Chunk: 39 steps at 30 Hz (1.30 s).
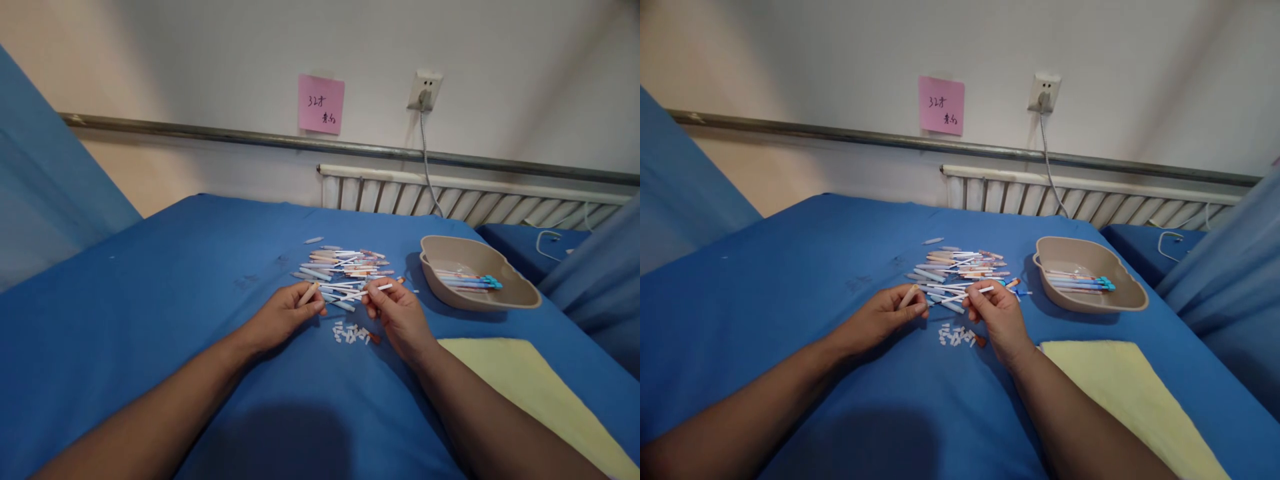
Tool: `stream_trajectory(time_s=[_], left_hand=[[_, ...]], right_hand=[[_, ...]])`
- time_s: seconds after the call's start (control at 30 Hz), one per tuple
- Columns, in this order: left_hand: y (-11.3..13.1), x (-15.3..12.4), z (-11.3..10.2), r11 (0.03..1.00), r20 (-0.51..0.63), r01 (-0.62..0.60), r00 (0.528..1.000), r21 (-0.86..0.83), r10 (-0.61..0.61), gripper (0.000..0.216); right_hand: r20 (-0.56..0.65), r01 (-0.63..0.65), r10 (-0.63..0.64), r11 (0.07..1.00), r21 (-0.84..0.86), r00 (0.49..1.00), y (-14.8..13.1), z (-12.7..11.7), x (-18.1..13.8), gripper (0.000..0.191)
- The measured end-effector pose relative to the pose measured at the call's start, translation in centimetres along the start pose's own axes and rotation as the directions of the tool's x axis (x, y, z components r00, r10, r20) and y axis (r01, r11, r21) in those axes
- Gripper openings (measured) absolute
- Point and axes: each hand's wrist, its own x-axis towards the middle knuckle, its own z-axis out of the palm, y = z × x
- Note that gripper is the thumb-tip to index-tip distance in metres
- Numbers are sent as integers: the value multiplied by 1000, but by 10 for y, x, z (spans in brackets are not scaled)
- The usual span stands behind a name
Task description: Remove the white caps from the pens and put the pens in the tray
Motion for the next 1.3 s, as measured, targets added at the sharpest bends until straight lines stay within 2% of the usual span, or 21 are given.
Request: stream_trajectory(time_s=[0.5, 0.73, 1.03, 1.1, 1.3], left_hand=[[1, -1, 1, 997, 23, 7, 1000, 76, -9, 24], [-1, -1, 4, 1000, 8, -17, 1000, 10, 17, 21], [3, -3, 11, 998, -50, 36, 998, -43, -38, 22], [2, -3, 10, 997, -55, 42, 997, -60, -46, 24], [-4, -1, 8, 987, -41, 67, 996, -147, -73, 30]], right_hand=[[33, -18, 19, 999, -27, 999, 2, 0, 0, 24], [64, -104, 108, 992, -72, 992, -1, 6, -3, 30], [108, -159, 174, 978, -135, 979, -6, 13, -6, 31], [119, -192, 204, 976, -106, 972, -3, 11, -6, 30], [127, -293, 278, 949, 120, 952, 4, 9, -3, 30]])
